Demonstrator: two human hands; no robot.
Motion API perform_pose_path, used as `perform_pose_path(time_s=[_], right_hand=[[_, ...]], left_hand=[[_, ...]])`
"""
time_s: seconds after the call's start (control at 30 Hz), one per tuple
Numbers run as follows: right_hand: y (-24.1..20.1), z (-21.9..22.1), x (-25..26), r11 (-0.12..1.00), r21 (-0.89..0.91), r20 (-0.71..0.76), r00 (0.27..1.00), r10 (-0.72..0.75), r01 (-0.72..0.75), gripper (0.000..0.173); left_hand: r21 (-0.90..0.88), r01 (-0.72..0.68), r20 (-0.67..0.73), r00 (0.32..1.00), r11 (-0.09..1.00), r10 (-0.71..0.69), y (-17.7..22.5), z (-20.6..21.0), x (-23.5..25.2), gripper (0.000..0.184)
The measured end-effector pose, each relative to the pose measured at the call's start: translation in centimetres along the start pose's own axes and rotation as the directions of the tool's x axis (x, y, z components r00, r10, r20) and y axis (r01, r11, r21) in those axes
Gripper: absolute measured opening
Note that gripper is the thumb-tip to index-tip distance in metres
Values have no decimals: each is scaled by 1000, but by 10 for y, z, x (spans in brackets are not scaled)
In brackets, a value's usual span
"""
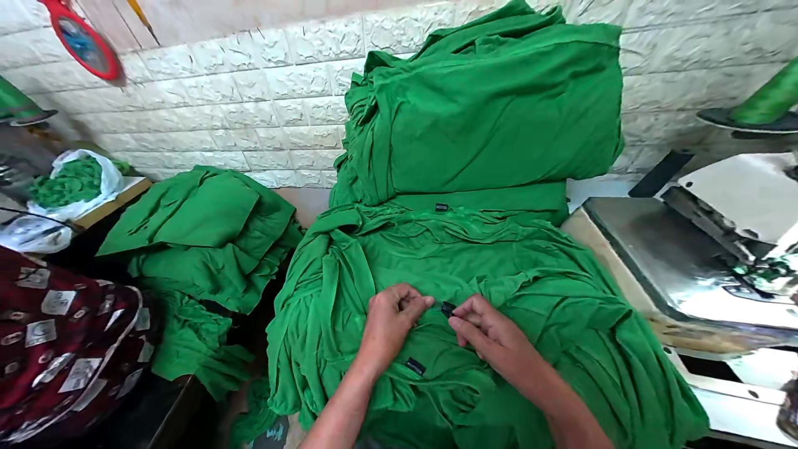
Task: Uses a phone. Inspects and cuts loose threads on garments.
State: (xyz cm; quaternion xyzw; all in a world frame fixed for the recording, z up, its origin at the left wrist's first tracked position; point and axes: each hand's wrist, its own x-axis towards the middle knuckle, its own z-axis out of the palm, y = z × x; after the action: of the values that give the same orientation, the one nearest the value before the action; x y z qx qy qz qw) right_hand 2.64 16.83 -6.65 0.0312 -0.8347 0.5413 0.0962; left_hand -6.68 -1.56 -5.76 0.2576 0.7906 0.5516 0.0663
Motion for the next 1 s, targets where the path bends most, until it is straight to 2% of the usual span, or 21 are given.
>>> perform_pose_path(time_s=[0.17,0.27,0.43,0.57,0.73,0.83,0.93,1.0], right_hand=[[-6,9,3,983,-176,-27,999,44,-49,27],[-4,16,5,965,-262,-43,999,20,-31,31],[-3,24,6,936,-353,-87,995,-43,10,27],[-5,24,6,934,-358,-85,996,-32,0,29],[-12,32,6,879,-476,-117,992,-42,-19,25],[-8,32,5,898,-441,-126,989,-75,12,26],[0,24,3,969,-245,-107,993,-45,18,32],[5,18,2,994,-85,-116,990,-82,72,29]], left_hand=[[-95,-22,-31,999,995,20,-3,1,0,21],[-127,-61,-58,997,990,54,-6,1,0,18],[-116,-120,-106,989,986,108,-11,3,0,18],[-94,-121,-115,987,988,110,-10,3,-1,20],[-81,-126,-121,986,989,116,-11,5,-1,21],[-116,-135,-131,984,984,119,-12,4,-2,21],[-250,-174,-113,982,952,149,-5,-4,-12,20],[-269,-229,-135,971,936,198,5,-19,-29,22]])
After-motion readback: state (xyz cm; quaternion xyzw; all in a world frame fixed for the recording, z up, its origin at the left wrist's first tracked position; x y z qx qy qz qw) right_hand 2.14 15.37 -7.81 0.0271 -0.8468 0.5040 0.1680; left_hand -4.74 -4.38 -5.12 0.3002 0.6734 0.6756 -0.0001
